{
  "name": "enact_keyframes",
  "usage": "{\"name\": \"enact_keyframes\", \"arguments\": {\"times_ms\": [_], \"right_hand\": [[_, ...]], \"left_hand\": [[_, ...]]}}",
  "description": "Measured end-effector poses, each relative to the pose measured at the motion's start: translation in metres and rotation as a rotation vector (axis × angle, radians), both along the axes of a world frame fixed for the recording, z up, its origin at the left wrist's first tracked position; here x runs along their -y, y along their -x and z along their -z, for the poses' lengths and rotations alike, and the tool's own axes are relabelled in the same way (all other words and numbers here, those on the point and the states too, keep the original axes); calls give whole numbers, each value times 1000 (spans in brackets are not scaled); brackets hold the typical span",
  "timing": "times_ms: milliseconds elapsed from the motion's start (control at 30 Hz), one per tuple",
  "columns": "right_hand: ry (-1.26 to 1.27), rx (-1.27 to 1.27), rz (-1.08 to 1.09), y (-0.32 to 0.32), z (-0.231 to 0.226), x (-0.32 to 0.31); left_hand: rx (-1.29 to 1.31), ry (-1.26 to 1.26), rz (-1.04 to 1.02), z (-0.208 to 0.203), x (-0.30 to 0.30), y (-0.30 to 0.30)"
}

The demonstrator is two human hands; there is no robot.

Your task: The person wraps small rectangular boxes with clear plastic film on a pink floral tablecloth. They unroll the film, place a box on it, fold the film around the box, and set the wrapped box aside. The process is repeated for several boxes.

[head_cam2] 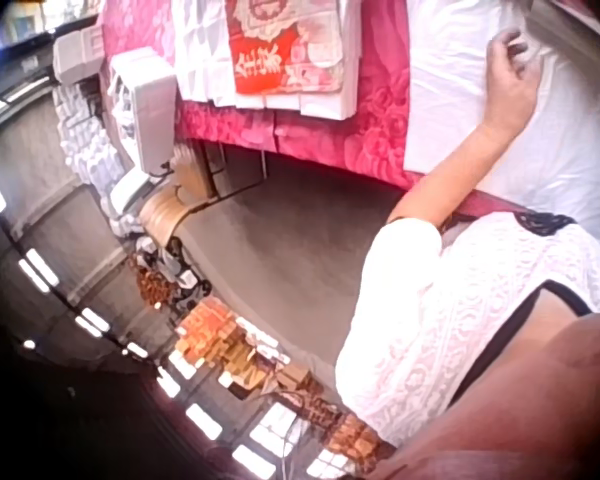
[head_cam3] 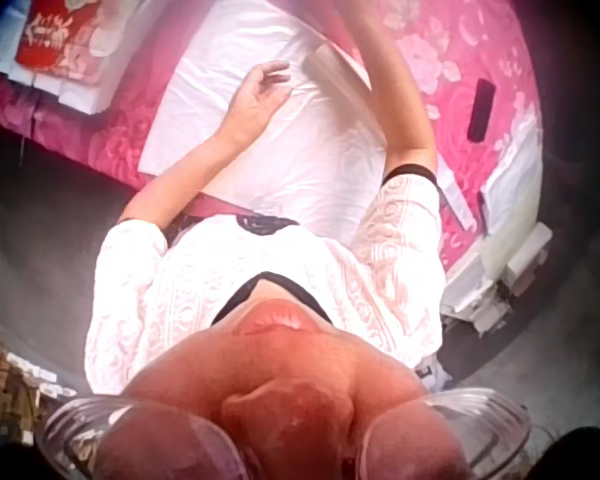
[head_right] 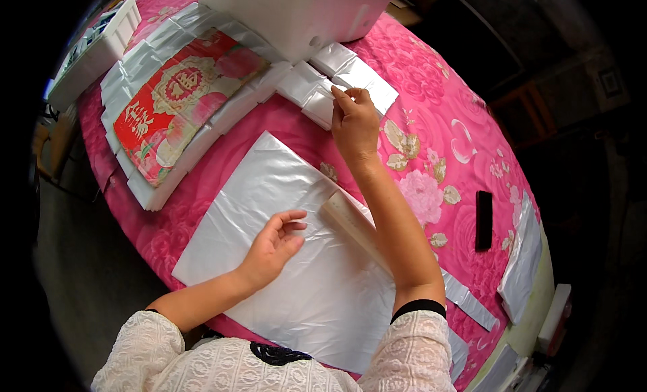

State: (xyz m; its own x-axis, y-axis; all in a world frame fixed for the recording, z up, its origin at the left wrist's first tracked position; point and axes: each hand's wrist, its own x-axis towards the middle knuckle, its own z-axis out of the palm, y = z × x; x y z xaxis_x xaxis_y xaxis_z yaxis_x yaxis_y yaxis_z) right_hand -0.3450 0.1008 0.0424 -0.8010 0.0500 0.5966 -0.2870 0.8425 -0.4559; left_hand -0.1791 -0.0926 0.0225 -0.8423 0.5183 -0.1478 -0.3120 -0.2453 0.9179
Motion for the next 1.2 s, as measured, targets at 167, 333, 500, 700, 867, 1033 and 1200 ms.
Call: {"name": "enact_keyframes", "arguments": {"times_ms": [167, 333, 500, 700, 867, 1033, 1200], "right_hand": [[-131, -12, -142, -7, 0, -3], [-399, -55, -52, -10, -2, 2], [-252, 75, -140, 5, 16, 5], [-256, 73, -195, 7, 29, -4], [-209, 68, -201, 15, 27, -2], [-229, 57, -158, 21, 31, -1], [-226, 67, -110, 6, 21, -1]], "left_hand": [[69, -34, -206, -19, 17, 90], [232, -70, -345, -6, -5, 178], [217, -117, -391, -13, -33, 209], [212, -171, -323, -20, -49, 223], [202, -136, -313, -18, -47, 227], [187, -80, -366, -17, -46, 219], [129, -5, -360, -17, -36, 203]]}}
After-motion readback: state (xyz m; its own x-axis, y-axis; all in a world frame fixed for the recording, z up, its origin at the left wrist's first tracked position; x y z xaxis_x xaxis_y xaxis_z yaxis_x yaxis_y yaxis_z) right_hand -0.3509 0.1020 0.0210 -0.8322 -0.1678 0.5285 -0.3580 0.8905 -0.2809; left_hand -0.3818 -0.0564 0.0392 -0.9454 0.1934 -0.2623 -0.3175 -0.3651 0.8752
